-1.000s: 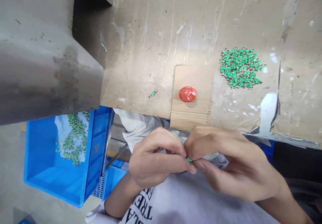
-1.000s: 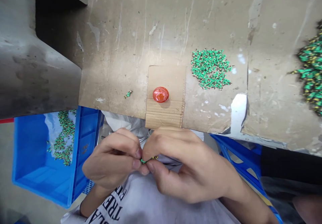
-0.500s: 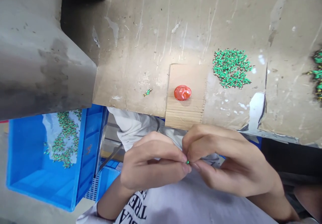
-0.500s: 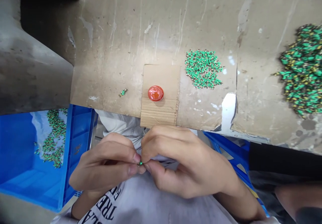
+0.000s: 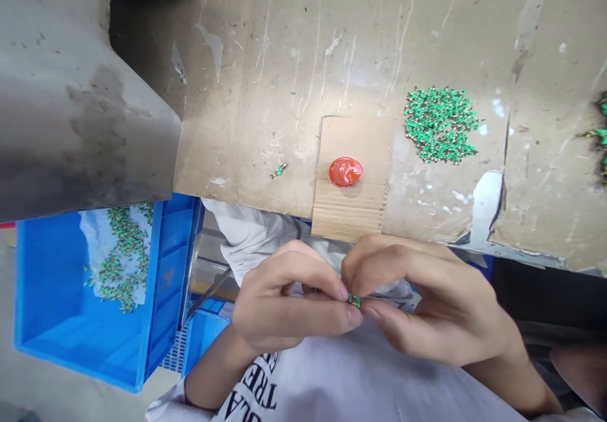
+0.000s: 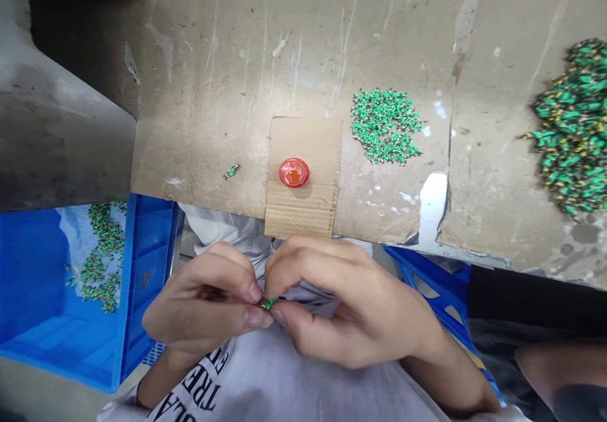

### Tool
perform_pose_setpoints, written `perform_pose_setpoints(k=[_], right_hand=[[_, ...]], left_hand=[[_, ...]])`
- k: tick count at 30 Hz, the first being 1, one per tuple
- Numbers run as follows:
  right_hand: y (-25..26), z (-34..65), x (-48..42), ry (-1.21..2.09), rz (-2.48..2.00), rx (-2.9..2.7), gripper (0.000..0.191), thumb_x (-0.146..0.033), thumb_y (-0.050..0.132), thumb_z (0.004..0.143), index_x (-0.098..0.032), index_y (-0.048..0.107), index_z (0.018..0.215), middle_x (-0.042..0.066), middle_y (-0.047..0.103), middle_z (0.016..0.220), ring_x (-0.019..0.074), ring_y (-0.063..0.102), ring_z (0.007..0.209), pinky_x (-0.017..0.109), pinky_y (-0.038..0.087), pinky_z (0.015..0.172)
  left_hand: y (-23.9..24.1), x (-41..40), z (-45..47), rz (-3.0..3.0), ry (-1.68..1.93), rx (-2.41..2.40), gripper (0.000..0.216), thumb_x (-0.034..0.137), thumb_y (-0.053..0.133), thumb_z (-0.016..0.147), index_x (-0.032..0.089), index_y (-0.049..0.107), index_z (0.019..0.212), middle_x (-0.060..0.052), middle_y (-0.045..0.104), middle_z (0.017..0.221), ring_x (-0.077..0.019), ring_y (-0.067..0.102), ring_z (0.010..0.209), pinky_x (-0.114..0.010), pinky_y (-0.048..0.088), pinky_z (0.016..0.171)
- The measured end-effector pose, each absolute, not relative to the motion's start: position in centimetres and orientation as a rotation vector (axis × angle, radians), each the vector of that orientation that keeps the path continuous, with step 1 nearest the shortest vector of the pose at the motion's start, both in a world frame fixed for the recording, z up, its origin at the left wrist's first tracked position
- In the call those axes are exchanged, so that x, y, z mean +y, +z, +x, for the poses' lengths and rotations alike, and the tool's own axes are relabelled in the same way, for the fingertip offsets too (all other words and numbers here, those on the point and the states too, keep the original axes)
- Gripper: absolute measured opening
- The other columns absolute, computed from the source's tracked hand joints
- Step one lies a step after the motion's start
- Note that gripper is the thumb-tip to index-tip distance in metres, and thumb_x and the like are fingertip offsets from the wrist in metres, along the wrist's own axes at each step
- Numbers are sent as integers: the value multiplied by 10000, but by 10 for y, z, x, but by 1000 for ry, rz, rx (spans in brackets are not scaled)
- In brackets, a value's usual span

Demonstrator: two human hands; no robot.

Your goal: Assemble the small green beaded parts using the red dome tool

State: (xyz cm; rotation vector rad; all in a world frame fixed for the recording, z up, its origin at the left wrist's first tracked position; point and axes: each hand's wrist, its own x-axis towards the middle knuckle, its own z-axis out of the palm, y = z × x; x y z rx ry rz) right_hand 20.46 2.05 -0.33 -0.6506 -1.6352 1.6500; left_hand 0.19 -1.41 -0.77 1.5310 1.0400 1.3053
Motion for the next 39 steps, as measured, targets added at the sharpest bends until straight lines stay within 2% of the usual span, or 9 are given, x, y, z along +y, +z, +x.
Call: perform_pose_setpoints(k=[3,7,13,24,31,39], right_hand=[[-5,204,20,1747,-645,-1580,138,-78,659,976,-187,680,1058,51,741,935,151,698,837,266,602,752],[-8,201,16,1839,-668,-1441,89,-104,662,995,-192,676,1005,37,735,901,142,679,792,262,599,734],[-9,197,10,1919,-696,-1204,86,-110,738,971,-182,719,926,38,759,893,138,707,805,255,596,746],[-2,201,14,2038,-739,-1178,75,-113,758,982,-164,742,929,36,758,901,117,704,797,191,553,665],[-2,194,15,2266,-703,-860,110,-80,756,961,-147,697,897,10,695,881,50,602,648,139,511,568],[6,186,16,2409,-881,-687,226,-247,886,908,-163,677,888,2,677,825,59,558,594,167,468,523]], left_hand=[[-15,-13,3,1618,1389,982,155,139,834,941,160,757,809,-17,746,817,-111,706,699,-190,592,586],[-16,-11,5,1552,1386,935,151,158,838,950,128,744,835,-17,739,803,-89,716,685,-180,610,653],[-13,-14,7,1480,1383,995,171,149,868,917,127,739,808,-10,718,812,-90,711,703,-184,600,649],[-8,-16,5,1410,1289,1046,177,232,862,939,159,741,832,-3,700,791,-99,684,677,-196,586,638],[-16,-20,4,1270,1311,983,145,213,887,910,154,759,878,-12,689,833,-104,694,727,-189,590,670],[-26,-29,5,840,1318,853,149,210,931,861,203,789,904,10,659,833,-104,635,734,-194,548,657]])
